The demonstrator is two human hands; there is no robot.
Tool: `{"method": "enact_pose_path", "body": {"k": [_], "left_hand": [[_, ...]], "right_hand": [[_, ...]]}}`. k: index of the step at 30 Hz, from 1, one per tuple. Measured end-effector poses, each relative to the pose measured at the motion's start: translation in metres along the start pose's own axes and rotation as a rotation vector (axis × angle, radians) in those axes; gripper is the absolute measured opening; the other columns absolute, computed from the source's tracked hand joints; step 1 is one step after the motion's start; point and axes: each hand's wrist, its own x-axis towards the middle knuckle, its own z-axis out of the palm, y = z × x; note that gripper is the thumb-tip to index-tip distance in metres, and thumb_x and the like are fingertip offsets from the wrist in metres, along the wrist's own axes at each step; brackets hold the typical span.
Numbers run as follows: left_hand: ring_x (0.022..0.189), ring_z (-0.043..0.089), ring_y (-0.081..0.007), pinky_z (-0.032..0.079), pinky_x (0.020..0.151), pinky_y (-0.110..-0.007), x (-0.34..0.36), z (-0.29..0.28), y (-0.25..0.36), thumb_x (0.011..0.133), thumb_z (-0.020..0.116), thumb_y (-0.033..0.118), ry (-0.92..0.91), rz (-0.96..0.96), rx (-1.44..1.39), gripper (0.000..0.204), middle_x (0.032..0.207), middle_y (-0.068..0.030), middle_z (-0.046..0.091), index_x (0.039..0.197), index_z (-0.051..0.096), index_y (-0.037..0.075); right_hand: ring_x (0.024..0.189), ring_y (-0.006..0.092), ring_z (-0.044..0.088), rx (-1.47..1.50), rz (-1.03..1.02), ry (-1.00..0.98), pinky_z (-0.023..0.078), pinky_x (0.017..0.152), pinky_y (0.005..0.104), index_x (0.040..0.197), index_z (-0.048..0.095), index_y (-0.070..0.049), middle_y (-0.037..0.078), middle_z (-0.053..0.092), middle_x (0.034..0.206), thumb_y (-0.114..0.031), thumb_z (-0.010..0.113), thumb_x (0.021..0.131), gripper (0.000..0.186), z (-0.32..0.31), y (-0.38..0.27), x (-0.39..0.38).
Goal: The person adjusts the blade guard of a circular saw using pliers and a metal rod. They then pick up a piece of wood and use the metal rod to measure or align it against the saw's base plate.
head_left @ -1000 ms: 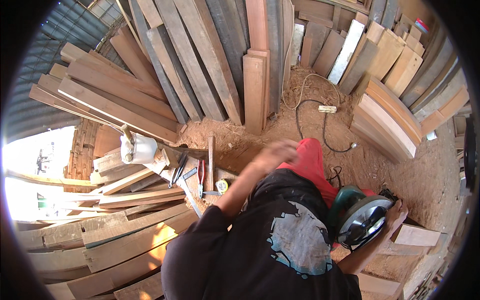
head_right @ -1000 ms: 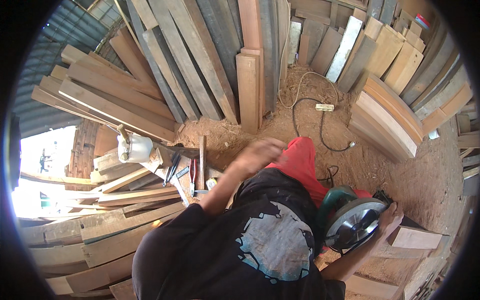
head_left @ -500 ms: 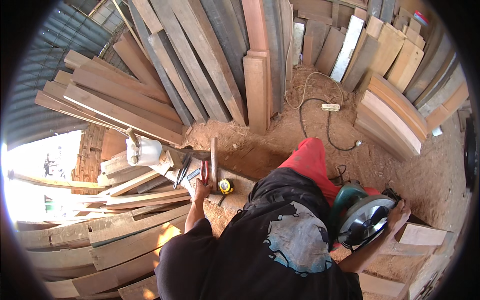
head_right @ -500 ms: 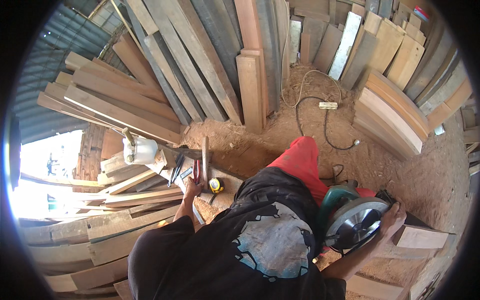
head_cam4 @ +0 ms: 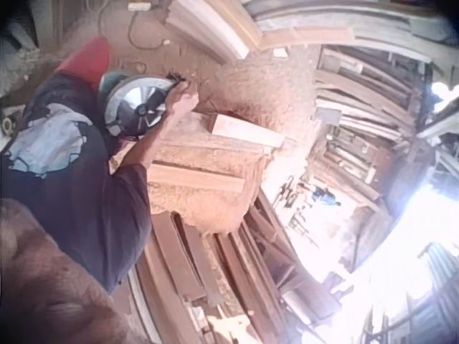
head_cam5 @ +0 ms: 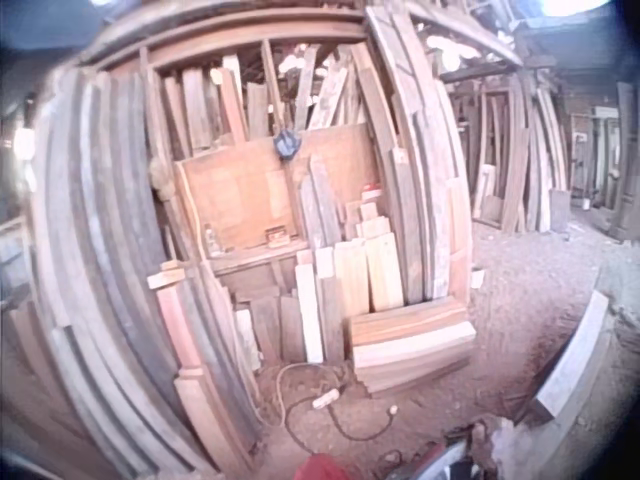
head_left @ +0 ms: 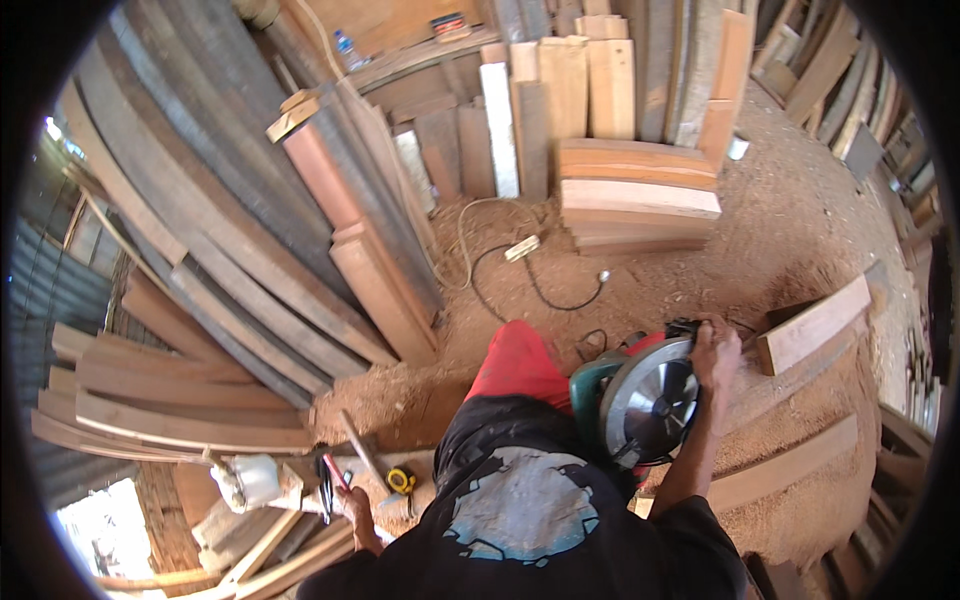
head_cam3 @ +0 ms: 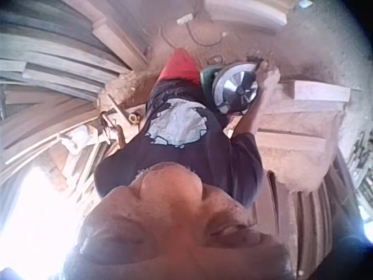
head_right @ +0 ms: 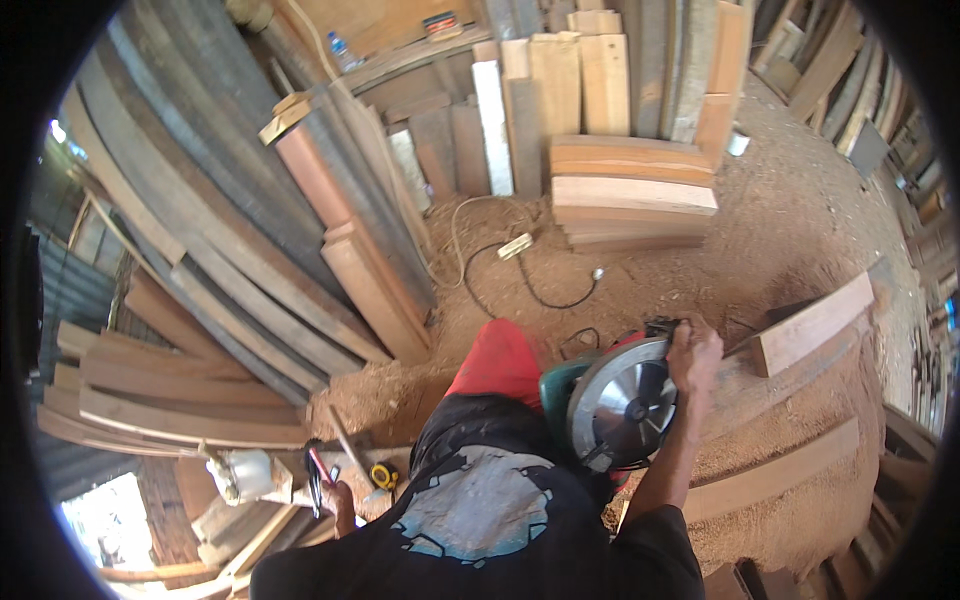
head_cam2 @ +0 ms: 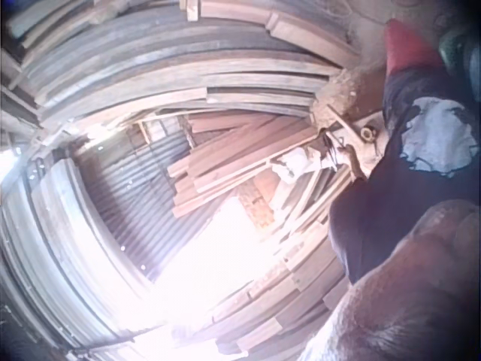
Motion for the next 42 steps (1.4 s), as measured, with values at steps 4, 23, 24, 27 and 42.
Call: {"method": "enact_pose_path", "body": {"k": [4,23,24,27,42], "left_hand": [[0.101,0.068,-0.0456,0.053,0.081,-0.053,0.002,0.008,0.126,0.083,0.062,0.016,0.023,0.338,0.01,0.047,0.112,-0.0329,0.067,0.127,0.059,0.0],[0.109,0.051,-0.0169,0.041,0.099,-0.034,-0.334,0.001,0.504,0.097,0.062,0.02,-1.981,1.315,-0.269,0.048,0.117,-0.0051,0.057,0.138,0.05,-0.001],[0.1,0.05,-0.016,0.042,0.093,-0.033,-0.332,0.0,0.509,0.097,0.063,0.019,-1.998,1.316,-0.2,0.044,0.109,-0.003,0.056,0.134,0.051,0.0],[0.09,0.051,-0.0147,0.044,0.085,-0.032,-0.326,0.006,0.512,0.097,0.063,0.018,-1.973,1.442,-0.171,0.036,0.1,-0.0008,0.055,0.127,0.052,0.0],[0.113,0.054,-0.0418,0.043,0.101,-0.046,-0.338,-0.002,0.505,0.093,0.068,0.018,-1.614,1.876,-0.268,0.03,0.131,-0.0302,0.048,0.116,0.06,0.0]], "right_hand": [[0.081,0.0429,0.07,0.015,0.086,0.045,0.054,0.073,0.0505,0.096,0.073,-0.002,0.026,0.068,0.083,-0.016,0.056,0.091,0.022,-0.002,0.012,-0.005],[0.081,0.0436,0.07,0.131,0.118,0.149,0.056,0.076,0.0524,0.098,0.074,-0.007,0.024,0.071,0.083,-0.022,0.057,0.09,0.024,-0.026,0.001,-0.033],[0.082,0.0436,0.07,0.139,0.127,0.144,0.056,0.076,0.0524,0.098,0.074,-0.007,0.024,0.071,0.083,-0.022,0.056,0.09,0.024,-0.026,0.002,-0.032],[0.082,0.0433,0.07,0.137,0.151,0.098,0.056,0.076,0.0523,0.099,0.074,-0.008,0.024,0.071,0.084,-0.022,0.056,0.091,0.024,-0.023,-0.002,-0.029],[0.087,0.0424,0.071,0.12,0.115,-0.016,0.055,0.08,0.0515,0.107,0.073,-0.006,0.024,0.072,0.088,-0.02,0.057,0.093,0.026,-0.01,-0.015,-0.009]]}}
